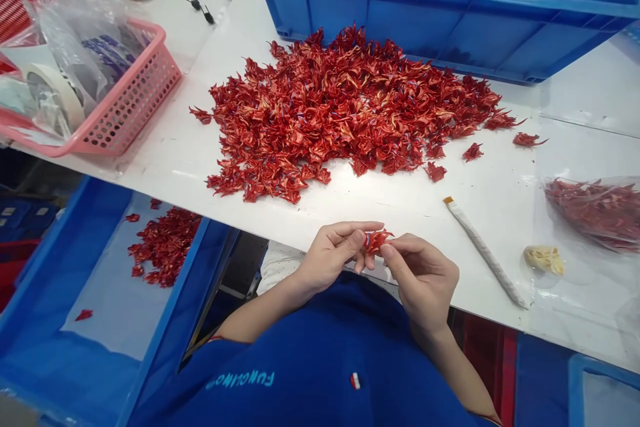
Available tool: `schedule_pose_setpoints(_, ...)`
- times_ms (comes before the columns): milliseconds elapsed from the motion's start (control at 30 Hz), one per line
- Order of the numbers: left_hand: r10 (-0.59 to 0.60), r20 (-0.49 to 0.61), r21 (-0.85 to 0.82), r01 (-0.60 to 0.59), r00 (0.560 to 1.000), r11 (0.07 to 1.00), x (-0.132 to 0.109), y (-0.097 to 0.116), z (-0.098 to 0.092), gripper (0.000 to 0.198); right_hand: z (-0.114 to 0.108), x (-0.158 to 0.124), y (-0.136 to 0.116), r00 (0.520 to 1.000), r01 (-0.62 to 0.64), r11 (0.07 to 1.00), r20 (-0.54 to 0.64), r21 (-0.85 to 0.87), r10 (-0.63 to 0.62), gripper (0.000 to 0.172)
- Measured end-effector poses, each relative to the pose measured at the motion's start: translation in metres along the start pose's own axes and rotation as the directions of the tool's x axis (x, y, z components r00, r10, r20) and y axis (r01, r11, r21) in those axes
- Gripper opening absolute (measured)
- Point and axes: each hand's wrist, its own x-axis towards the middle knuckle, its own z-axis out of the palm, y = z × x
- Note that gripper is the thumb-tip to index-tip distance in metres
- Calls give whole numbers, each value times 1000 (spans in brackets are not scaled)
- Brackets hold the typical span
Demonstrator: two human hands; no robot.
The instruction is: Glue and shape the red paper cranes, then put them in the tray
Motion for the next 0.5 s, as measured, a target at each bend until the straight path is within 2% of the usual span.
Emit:
schedule_pose_setpoints(133,59,-85,60,-54,995,997,-2,-1,0,52,-1,1,5,1000,-18,997,-12,77,19,10)
schedule_pose_setpoints(233,122,-133,169,-99,984,981,-4,1,0,48,-1,0,11,1000,-13,992,-12,129,15,10)
schedule_pose_setpoints(333,191,-133,318,-141,973,938,-5,2,0,43,0,0,12,998,56,996,8,71,-57,12)
schedule_pose_setpoints(433,358,-116,472,-265,927,841,-5,2,-3,32,0,1,12,987,163,985,18,-63,-162,16)
schedule_pose_setpoints(500,483,-48,561,-376,875,737,-3,1,-6,22,0,1,13,977,212,969,30,-124,-210,19)
